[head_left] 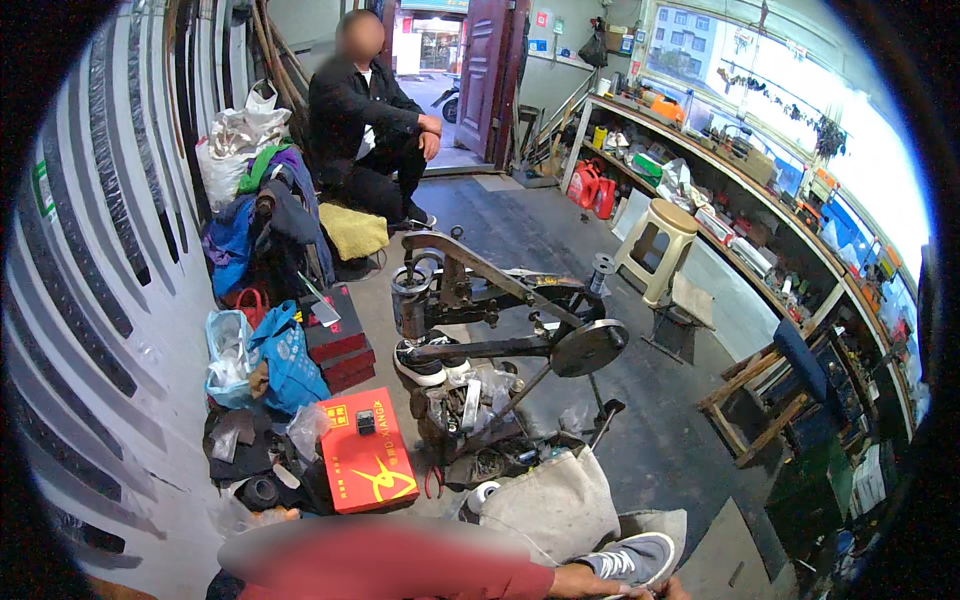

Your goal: The person sits on the floor and hand-sews the sole of a gray sneaker using a needle and thread. They repeatedly push the needle through the sole, pull the thread tight, and trim the thread with scissors before setting the shoe aside.

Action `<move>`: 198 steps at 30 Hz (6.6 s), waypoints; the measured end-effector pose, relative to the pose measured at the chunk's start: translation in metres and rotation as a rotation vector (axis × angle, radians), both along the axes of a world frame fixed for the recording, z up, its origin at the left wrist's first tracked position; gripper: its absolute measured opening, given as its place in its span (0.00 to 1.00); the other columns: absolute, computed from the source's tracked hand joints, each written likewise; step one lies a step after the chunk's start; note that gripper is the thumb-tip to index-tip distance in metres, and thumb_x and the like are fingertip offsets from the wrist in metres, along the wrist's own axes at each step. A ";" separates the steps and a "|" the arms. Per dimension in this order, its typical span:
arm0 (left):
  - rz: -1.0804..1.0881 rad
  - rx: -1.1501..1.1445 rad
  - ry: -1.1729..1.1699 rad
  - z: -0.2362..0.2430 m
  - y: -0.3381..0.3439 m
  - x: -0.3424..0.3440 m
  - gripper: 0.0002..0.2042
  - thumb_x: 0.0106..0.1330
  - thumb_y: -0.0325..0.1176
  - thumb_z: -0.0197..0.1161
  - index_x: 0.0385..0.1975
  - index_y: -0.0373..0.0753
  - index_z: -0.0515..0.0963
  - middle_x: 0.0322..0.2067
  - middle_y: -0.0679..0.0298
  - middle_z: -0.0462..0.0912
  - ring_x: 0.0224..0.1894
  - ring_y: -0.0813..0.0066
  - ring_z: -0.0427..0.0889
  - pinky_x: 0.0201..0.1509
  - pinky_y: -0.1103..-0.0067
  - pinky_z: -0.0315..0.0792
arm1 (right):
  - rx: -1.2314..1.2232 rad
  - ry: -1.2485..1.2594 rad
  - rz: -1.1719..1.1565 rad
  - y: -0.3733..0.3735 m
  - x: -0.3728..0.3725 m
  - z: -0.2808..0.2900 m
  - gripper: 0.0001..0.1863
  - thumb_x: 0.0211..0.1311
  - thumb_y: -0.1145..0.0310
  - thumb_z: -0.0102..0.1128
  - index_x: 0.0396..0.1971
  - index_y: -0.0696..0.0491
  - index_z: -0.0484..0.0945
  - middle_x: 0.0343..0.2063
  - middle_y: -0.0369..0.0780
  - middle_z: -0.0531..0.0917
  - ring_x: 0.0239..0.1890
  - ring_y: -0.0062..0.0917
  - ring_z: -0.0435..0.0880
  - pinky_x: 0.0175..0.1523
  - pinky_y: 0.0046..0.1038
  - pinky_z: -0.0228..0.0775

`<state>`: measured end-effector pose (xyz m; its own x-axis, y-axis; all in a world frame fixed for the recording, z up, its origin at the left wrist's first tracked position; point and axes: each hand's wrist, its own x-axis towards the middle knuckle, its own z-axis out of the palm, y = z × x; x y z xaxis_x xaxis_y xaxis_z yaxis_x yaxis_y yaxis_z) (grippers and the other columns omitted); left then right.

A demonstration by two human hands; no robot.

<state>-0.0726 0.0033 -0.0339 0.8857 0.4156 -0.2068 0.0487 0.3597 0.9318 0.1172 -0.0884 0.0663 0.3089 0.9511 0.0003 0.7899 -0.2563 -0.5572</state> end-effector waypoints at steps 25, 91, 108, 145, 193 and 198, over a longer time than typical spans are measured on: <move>0.176 -0.458 -0.090 0.040 0.012 -0.021 0.27 0.67 0.50 0.67 0.59 0.38 0.78 0.50 0.67 0.84 0.48 0.76 0.80 0.54 0.79 0.71 | 0.544 1.457 -0.843 -0.036 -0.002 -0.005 0.16 0.73 0.53 0.55 0.30 0.49 0.73 0.27 0.40 0.76 0.21 0.32 0.73 0.30 0.29 0.75; 0.233 0.715 0.077 0.112 0.075 0.015 0.08 0.70 0.30 0.64 0.37 0.30 0.83 0.22 0.66 0.78 0.26 0.85 0.71 0.30 0.82 0.67 | 0.664 0.284 -0.329 0.008 -0.025 -0.011 0.22 0.58 0.60 0.75 0.48 0.54 0.79 0.26 0.38 0.82 0.25 0.31 0.82 0.31 0.33 0.73; 0.049 0.934 0.832 0.084 0.017 -0.239 0.10 0.69 0.29 0.62 0.46 0.36 0.83 0.33 0.48 0.86 0.29 0.58 0.87 0.33 0.72 0.76 | 0.378 0.246 -0.284 0.016 -0.041 -0.024 0.20 0.51 0.62 0.81 0.27 0.58 0.77 0.18 0.46 0.81 0.16 0.28 0.78 0.23 0.30 0.65; 0.760 0.106 0.982 0.038 0.103 -0.342 0.16 0.73 0.45 0.61 0.42 0.36 0.75 0.38 0.60 0.83 0.38 0.72 0.85 0.36 0.71 0.83 | 0.366 0.230 -0.196 -0.001 -0.041 -0.017 0.09 0.64 0.66 0.65 0.32 0.55 0.76 0.24 0.50 0.82 0.28 0.50 0.82 0.32 0.46 0.70; 0.032 -0.094 0.154 0.069 0.016 -0.041 0.25 0.68 0.31 0.64 0.64 0.30 0.70 0.58 0.57 0.78 0.59 0.66 0.76 0.66 0.71 0.68 | 0.081 0.224 0.017 -0.025 -0.039 0.028 0.23 0.61 0.77 0.54 0.58 0.60 0.78 0.35 0.55 0.82 0.37 0.53 0.82 0.43 0.48 0.75; -0.009 0.092 0.171 0.063 0.020 -0.040 0.26 0.68 0.33 0.66 0.63 0.29 0.70 0.57 0.54 0.79 0.58 0.64 0.77 0.65 0.70 0.70 | 0.011 0.094 0.028 -0.017 -0.039 0.039 0.22 0.61 0.80 0.57 0.57 0.59 0.79 0.32 0.51 0.83 0.34 0.51 0.82 0.39 0.43 0.74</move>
